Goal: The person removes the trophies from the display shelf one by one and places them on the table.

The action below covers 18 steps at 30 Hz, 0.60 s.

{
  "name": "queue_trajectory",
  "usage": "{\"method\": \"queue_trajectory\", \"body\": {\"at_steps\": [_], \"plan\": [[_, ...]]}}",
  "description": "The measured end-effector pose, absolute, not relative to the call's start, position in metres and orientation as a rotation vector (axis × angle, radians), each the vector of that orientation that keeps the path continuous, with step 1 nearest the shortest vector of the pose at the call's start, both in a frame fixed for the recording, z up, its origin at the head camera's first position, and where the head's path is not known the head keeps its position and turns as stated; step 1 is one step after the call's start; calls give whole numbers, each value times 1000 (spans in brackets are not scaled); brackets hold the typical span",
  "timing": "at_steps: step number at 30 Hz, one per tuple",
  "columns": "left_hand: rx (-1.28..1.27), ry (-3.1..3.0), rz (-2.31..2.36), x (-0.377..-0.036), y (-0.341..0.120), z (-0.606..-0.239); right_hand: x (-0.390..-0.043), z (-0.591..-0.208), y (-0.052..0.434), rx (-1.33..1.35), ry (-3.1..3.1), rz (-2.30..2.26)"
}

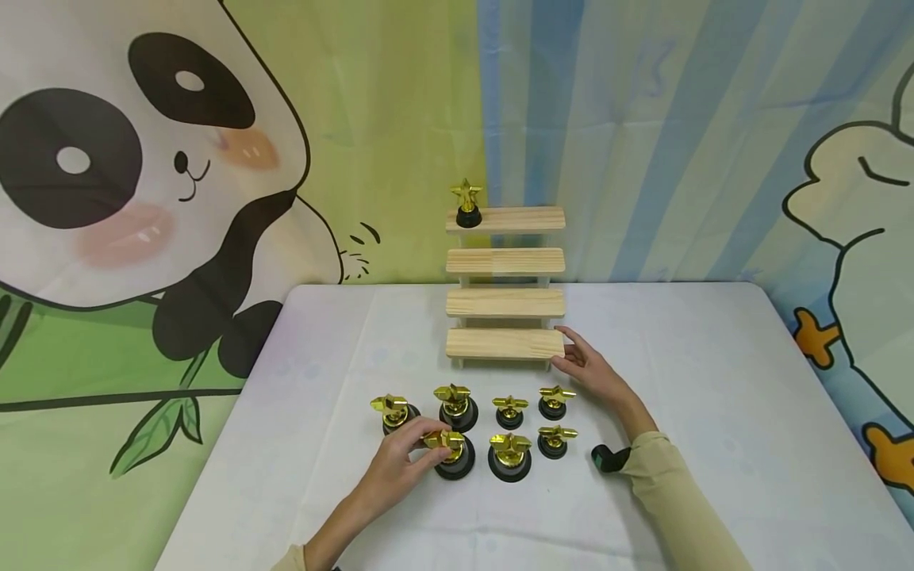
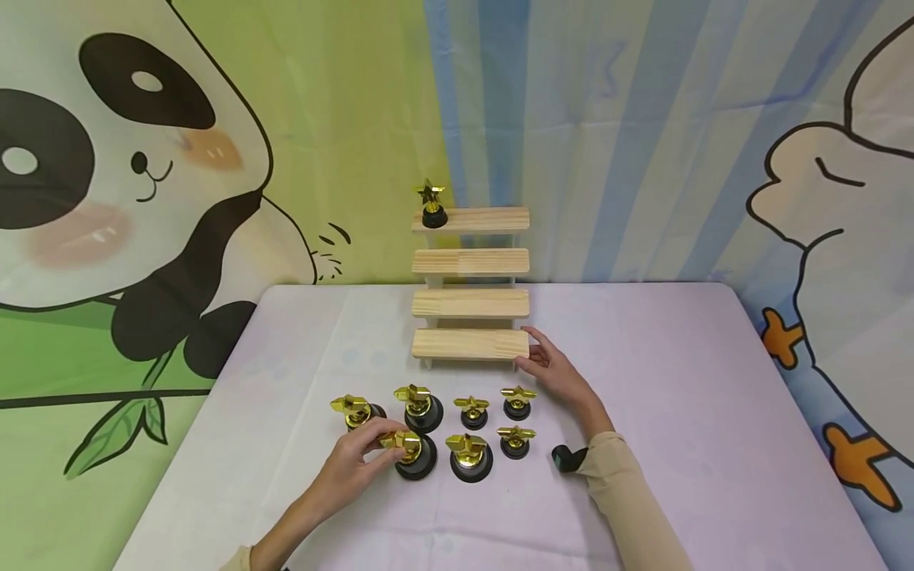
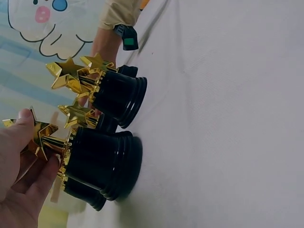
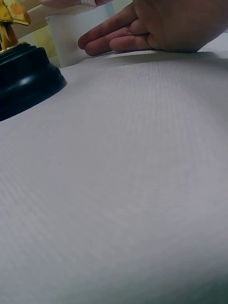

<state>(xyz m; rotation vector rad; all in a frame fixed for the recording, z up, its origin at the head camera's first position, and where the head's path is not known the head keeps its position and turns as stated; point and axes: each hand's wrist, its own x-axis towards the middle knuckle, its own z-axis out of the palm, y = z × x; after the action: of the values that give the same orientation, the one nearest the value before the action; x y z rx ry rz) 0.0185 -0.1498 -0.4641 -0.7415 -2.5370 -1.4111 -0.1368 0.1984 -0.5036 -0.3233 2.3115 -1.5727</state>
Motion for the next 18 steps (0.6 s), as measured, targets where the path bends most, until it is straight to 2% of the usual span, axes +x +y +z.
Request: {"method": "queue_trajectory", "body": {"at_steps": [10,18], "plan": [[-733,-2520,-1526,20,-147,-473,-138,-504,198,-345,2327,-1553],[-826,-2495,-1211,18,-148,-472,-135,-502,198,-339,2317,-1564]]}}
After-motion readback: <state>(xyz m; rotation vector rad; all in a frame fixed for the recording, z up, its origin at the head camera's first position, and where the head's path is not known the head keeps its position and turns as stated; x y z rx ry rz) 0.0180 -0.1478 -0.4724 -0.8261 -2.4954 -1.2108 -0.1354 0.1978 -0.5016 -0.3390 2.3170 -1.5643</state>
